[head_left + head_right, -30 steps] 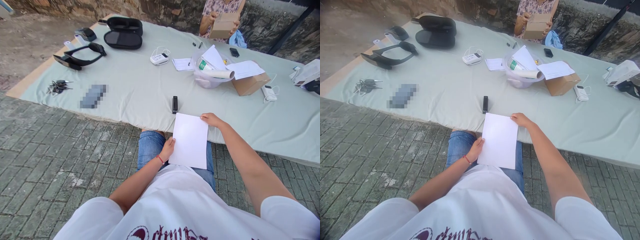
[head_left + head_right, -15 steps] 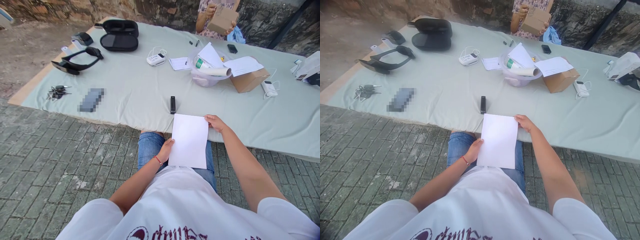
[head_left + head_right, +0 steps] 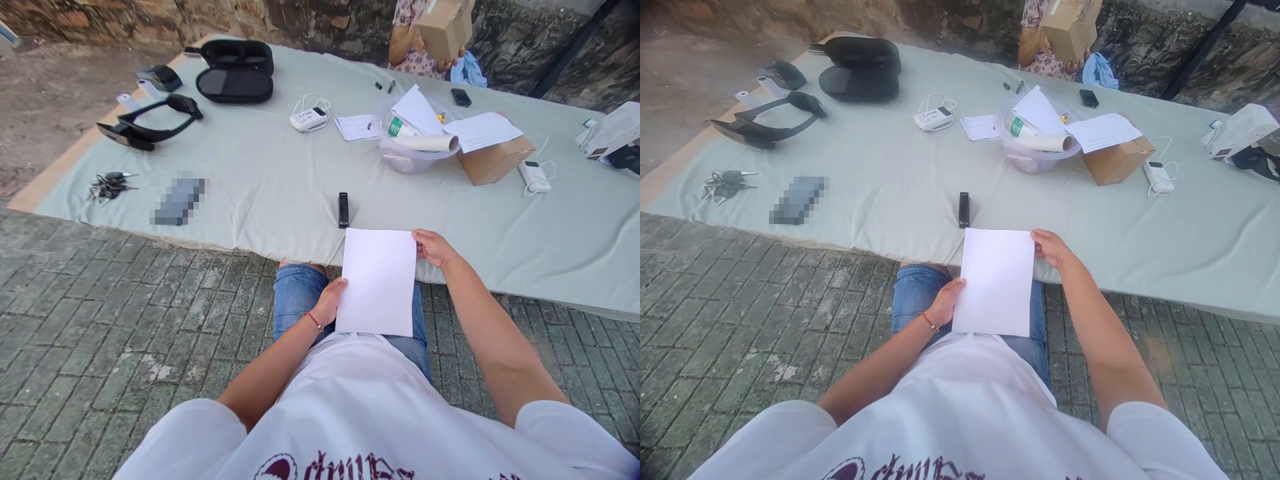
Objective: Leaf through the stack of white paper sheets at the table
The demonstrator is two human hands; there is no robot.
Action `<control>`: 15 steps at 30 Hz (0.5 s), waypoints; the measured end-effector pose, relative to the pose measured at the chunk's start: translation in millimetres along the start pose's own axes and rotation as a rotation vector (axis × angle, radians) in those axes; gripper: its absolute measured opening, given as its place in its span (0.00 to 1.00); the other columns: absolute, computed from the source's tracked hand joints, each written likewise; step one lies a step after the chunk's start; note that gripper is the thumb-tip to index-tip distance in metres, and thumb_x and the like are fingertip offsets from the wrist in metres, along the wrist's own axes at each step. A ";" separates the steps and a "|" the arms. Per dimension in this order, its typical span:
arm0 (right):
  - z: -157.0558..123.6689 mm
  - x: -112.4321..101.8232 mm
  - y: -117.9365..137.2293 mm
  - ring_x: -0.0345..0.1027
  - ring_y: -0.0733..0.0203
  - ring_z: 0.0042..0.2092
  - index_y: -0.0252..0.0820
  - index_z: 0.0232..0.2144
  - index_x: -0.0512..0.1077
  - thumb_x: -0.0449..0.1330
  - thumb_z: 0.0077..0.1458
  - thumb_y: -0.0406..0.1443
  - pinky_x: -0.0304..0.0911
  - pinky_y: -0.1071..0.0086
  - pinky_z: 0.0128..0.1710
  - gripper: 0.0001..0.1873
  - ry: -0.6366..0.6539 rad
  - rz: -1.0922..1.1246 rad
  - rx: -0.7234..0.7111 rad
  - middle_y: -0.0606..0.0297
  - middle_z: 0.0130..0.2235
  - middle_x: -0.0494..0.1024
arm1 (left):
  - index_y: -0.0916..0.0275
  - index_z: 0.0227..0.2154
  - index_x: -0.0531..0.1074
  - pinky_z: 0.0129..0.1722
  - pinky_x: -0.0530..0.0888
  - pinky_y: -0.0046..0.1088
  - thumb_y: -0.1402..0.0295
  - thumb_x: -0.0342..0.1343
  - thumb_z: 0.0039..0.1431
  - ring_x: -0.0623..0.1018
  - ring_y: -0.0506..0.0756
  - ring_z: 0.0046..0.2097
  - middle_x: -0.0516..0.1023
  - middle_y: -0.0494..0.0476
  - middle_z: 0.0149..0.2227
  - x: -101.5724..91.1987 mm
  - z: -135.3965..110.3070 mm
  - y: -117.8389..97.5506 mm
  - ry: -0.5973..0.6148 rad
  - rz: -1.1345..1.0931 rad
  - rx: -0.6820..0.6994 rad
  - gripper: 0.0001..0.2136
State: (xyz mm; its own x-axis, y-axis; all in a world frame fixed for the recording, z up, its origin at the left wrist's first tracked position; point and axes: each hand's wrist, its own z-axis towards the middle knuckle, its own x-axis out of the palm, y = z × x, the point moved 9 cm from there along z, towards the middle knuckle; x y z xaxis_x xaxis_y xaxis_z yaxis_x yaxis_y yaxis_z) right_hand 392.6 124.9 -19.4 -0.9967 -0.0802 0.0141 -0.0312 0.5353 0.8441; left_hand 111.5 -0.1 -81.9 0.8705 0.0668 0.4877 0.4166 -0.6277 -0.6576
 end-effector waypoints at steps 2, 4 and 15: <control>1.8 -3.4 -3.9 0.71 0.61 0.31 0.44 0.33 0.70 0.67 0.49 0.45 0.69 0.67 0.31 0.15 -0.048 0.009 0.001 0.63 0.33 0.77 | 0.63 0.38 0.73 0.44 0.73 0.36 0.53 0.67 0.47 0.79 0.57 0.39 0.81 0.57 0.37 -0.5 -0.1 1.4 -0.003 0.003 0.000 0.21; 2.6 -5.5 -5.3 0.71 0.61 0.31 0.45 0.32 0.68 0.67 0.48 0.45 0.69 0.67 0.31 0.15 -0.091 0.017 -0.015 0.63 0.32 0.77 | 0.63 0.38 0.73 0.45 0.73 0.36 0.53 0.67 0.46 0.78 0.57 0.40 0.81 0.57 0.37 -1.3 -0.8 1.5 -0.011 -0.007 0.002 0.21; 4.1 -7.9 -8.5 0.69 0.62 0.29 0.45 0.30 0.67 0.64 0.48 0.44 0.67 0.68 0.29 0.13 -0.259 -0.032 -0.046 0.65 0.29 0.74 | 0.62 0.28 0.67 0.40 0.69 0.27 0.50 0.62 0.51 0.70 0.50 0.35 0.72 0.50 0.31 -5.9 -3.0 -18.2 -0.096 0.191 0.214 0.19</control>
State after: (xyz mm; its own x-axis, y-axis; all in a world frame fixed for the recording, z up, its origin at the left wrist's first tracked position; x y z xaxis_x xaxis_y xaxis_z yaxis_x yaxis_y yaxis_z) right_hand 400.4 124.4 -28.9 -0.9814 0.1248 -0.1460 -0.0657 0.4963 0.8657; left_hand 98.0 8.5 -71.1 0.9550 0.0428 0.2934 0.2796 -0.4592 -0.8432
